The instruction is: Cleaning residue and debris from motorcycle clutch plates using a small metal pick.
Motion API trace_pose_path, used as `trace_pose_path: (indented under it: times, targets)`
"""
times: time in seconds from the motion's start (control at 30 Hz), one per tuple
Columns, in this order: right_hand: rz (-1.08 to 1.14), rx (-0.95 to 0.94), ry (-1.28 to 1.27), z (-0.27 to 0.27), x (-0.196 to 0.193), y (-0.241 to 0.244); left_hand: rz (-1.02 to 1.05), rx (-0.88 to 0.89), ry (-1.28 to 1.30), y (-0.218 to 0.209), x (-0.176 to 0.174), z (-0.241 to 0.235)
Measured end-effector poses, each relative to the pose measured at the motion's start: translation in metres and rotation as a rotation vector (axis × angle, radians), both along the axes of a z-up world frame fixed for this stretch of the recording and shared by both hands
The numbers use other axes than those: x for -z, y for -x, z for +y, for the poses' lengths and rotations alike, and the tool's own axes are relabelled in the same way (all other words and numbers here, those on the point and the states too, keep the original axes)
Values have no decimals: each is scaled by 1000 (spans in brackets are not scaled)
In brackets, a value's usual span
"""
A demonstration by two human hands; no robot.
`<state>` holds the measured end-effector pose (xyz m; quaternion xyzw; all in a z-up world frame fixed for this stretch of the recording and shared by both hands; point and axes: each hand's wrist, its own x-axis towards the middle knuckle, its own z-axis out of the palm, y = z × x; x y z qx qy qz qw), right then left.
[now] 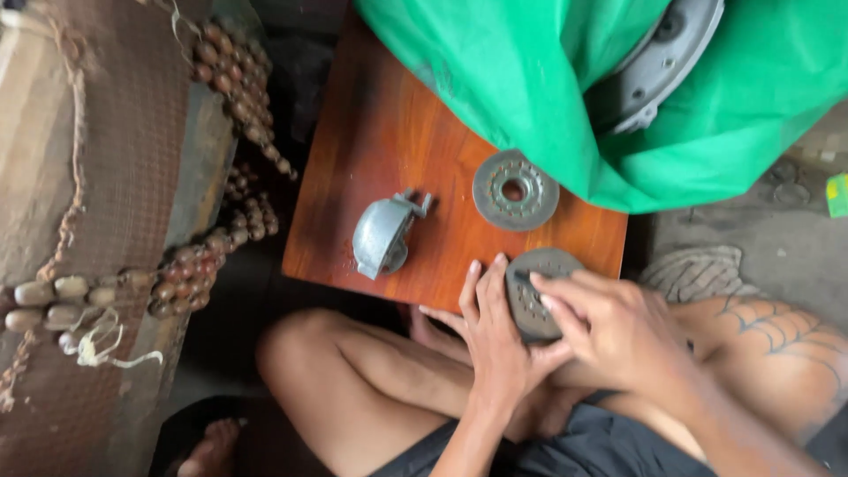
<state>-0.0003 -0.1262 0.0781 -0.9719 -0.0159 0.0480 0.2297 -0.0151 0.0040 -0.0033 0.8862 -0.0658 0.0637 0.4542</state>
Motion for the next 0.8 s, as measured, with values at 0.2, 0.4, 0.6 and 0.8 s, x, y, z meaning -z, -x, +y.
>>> trace_pose_path:
  times: [0.2,0.4,0.6,0.8]
  targets:
    - [38,-9,-155,-10,-4,-17,-78,-17,39,-16,-9,-3]
    - [-33,-34,-237,-10,-8,-12,-56,-2,41,-17,-18,-1]
    - [100,-108,-246,-24,-8,-25,-57,-6,3,-18,-22,-1]
    - [121,-146,-262,-23,-10,-29,13,29,-6,-19,-30,4]
